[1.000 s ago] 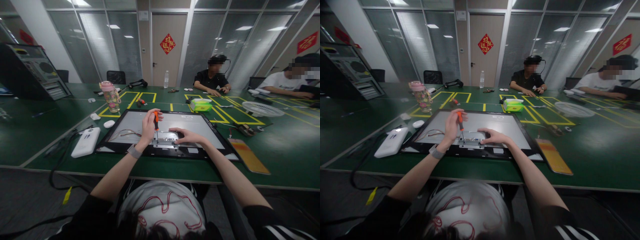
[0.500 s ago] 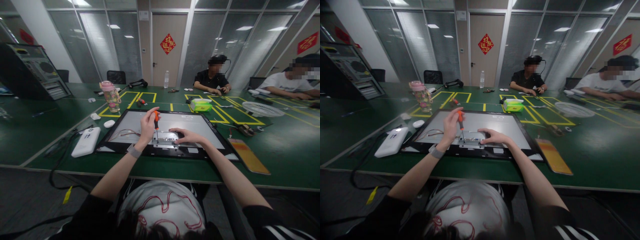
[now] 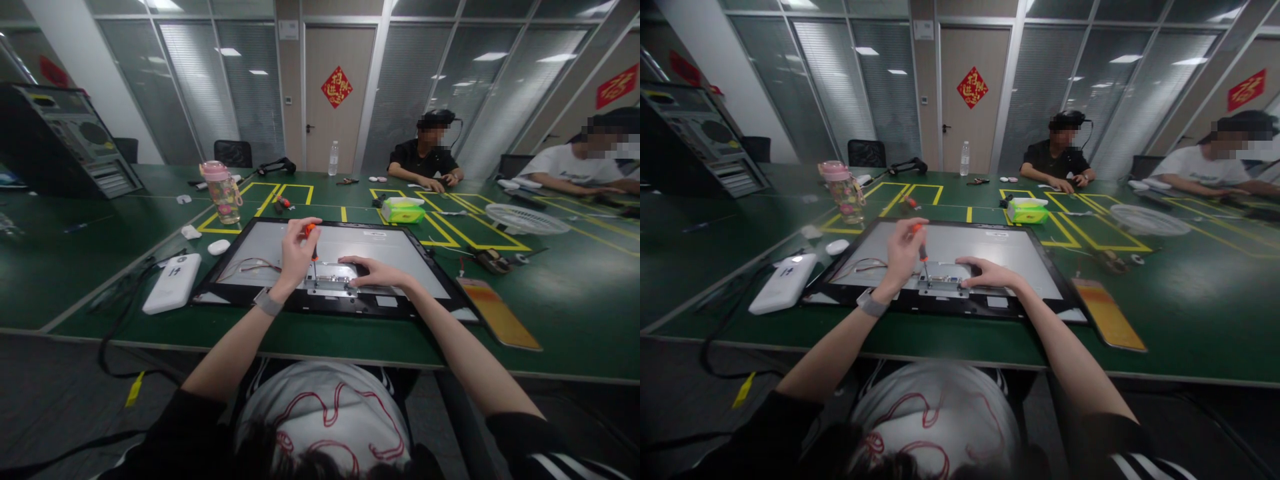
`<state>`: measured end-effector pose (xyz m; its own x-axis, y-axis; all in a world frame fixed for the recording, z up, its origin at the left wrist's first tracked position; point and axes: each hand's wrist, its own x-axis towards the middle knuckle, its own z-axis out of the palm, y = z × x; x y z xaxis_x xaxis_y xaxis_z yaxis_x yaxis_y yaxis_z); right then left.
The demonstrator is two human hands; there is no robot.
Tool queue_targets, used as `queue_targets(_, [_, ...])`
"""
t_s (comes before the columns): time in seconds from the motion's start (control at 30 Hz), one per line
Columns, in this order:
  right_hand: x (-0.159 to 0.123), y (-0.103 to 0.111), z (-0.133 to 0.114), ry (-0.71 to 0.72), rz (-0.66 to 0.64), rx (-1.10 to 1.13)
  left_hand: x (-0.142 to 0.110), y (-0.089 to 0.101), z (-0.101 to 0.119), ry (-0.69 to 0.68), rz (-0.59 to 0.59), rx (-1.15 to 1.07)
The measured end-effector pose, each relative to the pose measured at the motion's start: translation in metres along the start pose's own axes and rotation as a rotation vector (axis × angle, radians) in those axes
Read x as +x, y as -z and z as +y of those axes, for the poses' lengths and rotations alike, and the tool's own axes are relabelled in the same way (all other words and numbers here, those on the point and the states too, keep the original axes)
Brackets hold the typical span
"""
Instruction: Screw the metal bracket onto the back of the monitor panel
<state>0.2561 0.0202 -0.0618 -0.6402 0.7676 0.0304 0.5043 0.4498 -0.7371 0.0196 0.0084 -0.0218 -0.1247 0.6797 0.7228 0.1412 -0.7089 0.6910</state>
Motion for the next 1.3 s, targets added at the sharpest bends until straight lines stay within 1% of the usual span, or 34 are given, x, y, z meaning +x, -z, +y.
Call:
queue_targets(0.1, [0.0004, -0.0001, -0.0004, 0.000, -0.003, -0.005, -0.0002, -0.0008, -0.0002, -0.017, 0.007, 0.004])
queue_targets(0.2, [0.0008, -0.0004, -0.0001, 0.007, 0.005, -0.005, -0.0009, -0.0023, -0.0015, 0.034, -0.070, -0.090])
queue_targets(0.27, [0.0009, -0.0005, -0.0002, 0.007, 0.007, -0.003, -0.0016, -0.0030, -0.0017, 0.053, -0.093, -0.109])
queue_targets(0.4, [0.0006, 0.0000, -0.0005, 0.007, -0.002, 0.003, -0.0018, -0.0023, 0.0009, -0.027, -0.012, 0.042])
queue_targets(0.47, [0.0005, 0.0002, -0.0002, 0.005, -0.004, 0.000, -0.0010, -0.0012, 0.0023, -0.039, -0.003, 0.059])
queue_targets(0.6, [0.0007, 0.0001, 0.0003, 0.002, 0.000, -0.009, 0.0000, -0.0009, 0.0025, 0.047, -0.098, -0.108])
queue_targets(0.67, [0.0008, -0.0001, 0.0000, 0.005, 0.002, -0.006, -0.0003, -0.0016, 0.0021, 0.070, -0.108, -0.134])
queue_targets(0.7, [0.0008, -0.0002, -0.0003, 0.007, 0.003, -0.004, -0.0005, -0.0019, 0.0020, 0.058, -0.096, -0.107])
queue_targets(0.8, [0.0006, -0.0002, -0.0011, 0.008, 0.002, -0.001, -0.0008, -0.0017, 0.0020, -0.036, -0.038, 0.036])
queue_targets(0.87, [0.0004, -0.0002, -0.0011, 0.006, 0.001, -0.004, -0.0005, -0.0007, 0.0020, -0.070, -0.020, 0.086])
queue_targets(0.93, [0.0004, -0.0002, -0.0005, 0.002, -0.001, -0.009, -0.0001, 0.0001, 0.0014, -0.052, -0.043, 0.043])
queue_targets(1.03, [0.0006, -0.0004, 0.0008, -0.002, -0.001, -0.013, 0.0000, -0.0001, 0.0003, 0.035, -0.096, -0.111])
queue_targets(1.1, [0.0008, -0.0005, 0.0008, 0.002, 0.001, -0.008, -0.0004, -0.0009, 0.0000, 0.066, -0.108, -0.150])
queue_targets(1.17, [0.0010, -0.0006, 0.0001, 0.005, 0.005, -0.003, -0.0011, -0.0017, 0.0002, 0.046, -0.094, -0.103])
queue_targets(1.3, [0.0009, -0.0008, -0.0015, -0.003, 0.007, 0.002, -0.0017, -0.0011, 0.0003, -0.041, -0.056, 0.018])
